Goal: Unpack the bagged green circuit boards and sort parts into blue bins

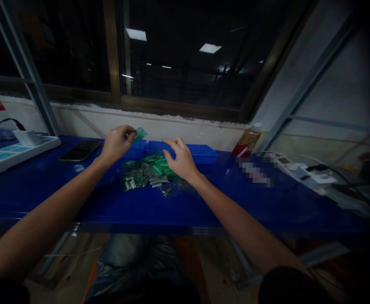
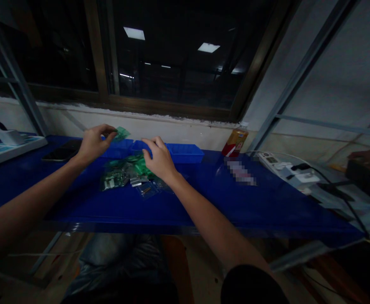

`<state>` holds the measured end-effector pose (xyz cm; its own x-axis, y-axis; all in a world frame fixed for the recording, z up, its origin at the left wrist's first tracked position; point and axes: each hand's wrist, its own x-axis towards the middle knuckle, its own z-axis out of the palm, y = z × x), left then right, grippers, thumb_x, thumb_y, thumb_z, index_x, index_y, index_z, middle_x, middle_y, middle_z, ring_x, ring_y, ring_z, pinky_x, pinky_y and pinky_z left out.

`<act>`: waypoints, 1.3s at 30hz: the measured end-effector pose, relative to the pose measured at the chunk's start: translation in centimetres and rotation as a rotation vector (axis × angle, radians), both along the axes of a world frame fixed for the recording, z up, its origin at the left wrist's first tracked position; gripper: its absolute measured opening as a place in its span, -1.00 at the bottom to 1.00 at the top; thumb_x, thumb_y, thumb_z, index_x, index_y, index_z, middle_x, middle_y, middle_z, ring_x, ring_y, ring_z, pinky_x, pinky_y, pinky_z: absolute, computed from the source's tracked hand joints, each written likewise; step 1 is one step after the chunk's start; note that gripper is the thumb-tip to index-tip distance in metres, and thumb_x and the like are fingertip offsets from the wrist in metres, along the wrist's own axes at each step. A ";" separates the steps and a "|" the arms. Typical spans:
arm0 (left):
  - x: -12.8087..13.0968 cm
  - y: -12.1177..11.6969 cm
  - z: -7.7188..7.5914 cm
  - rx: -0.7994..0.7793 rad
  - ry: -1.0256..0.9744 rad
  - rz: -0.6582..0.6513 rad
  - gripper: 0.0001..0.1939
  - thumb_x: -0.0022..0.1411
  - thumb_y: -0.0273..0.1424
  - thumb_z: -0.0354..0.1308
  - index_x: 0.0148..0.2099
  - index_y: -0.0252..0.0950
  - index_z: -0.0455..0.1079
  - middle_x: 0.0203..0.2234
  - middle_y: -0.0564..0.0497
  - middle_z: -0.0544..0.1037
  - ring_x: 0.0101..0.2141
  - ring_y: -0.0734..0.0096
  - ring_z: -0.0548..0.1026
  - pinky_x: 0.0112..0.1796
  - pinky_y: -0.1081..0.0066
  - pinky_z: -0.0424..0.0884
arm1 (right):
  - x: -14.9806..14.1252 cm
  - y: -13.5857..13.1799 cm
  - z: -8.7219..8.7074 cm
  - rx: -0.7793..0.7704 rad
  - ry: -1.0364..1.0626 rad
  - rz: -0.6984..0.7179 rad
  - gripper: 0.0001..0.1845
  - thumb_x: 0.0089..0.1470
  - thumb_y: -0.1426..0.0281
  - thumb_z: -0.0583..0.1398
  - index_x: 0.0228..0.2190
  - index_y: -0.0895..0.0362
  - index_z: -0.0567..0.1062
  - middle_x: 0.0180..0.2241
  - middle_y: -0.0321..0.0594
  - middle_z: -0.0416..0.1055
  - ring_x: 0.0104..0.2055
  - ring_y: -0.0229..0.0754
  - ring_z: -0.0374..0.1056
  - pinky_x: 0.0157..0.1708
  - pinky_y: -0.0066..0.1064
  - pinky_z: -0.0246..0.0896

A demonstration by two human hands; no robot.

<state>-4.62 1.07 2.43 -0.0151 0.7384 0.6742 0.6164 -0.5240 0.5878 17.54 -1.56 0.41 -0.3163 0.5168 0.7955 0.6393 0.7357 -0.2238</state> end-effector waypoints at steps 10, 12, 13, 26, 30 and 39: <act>-2.5 2.1 -1.4 0.142 0.500 0.228 -0.58 0.19 -0.18 -0.02 -0.06 -0.36 0.39 -0.09 -0.22 0.40 -0.01 0.04 0.23 -0.01 0.09 0.14 | 0.8 1.1 -0.6 -0.111 -0.093 -0.057 -0.82 0.05 0.39 0.11 -0.31 0.11 0.49 -0.38 -0.20 0.36 -0.24 -0.17 0.28 -0.18 -0.27 0.18; -0.7 1.3 -1.3 0.123 0.493 0.085 -0.60 0.24 -0.22 -0.10 -0.10 -0.38 0.40 -0.21 -0.18 0.45 -0.13 0.19 0.35 -0.06 0.20 0.22 | 0.8 1.2 -0.7 -0.129 -0.120 -0.071 -0.83 0.05 0.38 0.11 -0.32 0.11 0.49 -0.40 -0.22 0.38 -0.26 -0.18 0.27 -0.19 -0.28 0.17; 0.2 0.8 -1.3 0.096 0.490 -0.007 -0.63 0.24 -0.24 -0.10 -0.12 -0.37 0.40 -0.27 -0.14 0.47 -0.21 0.27 0.39 -0.12 0.26 0.27 | 0.9 1.3 -0.7 -0.137 -0.132 -0.078 -0.82 0.05 0.38 0.11 -0.33 0.11 0.50 -0.41 -0.22 0.39 -0.28 -0.19 0.26 -0.20 -0.29 0.16; 0.6 0.5 -1.9 -0.029 0.430 -0.290 -0.85 -0.01 -0.40 0.10 -0.36 -0.21 0.48 -0.46 -0.02 0.48 -0.47 0.40 0.37 -0.34 0.41 0.22 | 1.1 1.3 -0.6 -0.143 -0.163 -0.055 -0.82 0.05 0.37 0.11 -0.35 0.12 0.50 -0.47 -0.25 0.40 -0.35 -0.21 0.24 -0.25 -0.31 0.11; 1.5 -0.8 -0.7 -0.041 0.088 -0.223 -0.89 -0.04 -0.39 0.13 -0.41 -0.29 0.42 -0.55 0.03 0.42 -0.53 0.45 0.32 -0.43 0.44 0.21 | 0.8 0.8 -0.4 -0.126 -0.115 -0.032 -0.81 0.06 0.35 0.11 -0.32 0.14 0.49 -0.46 -0.24 0.41 -0.33 -0.21 0.26 -0.22 -0.31 0.12; 3.8 -3.1 0.1 -0.277 -0.181 -0.516 -0.85 0.05 -0.31 0.11 -0.42 -0.30 0.27 -0.68 0.13 0.26 -0.65 0.56 0.23 -0.57 0.50 0.15 | -0.3 -0.3 0.0 -0.302 0.192 0.115 -0.75 0.01 0.22 0.11 -0.48 0.15 0.44 -0.48 -0.25 0.40 -0.41 -0.25 0.27 -0.39 -0.39 0.15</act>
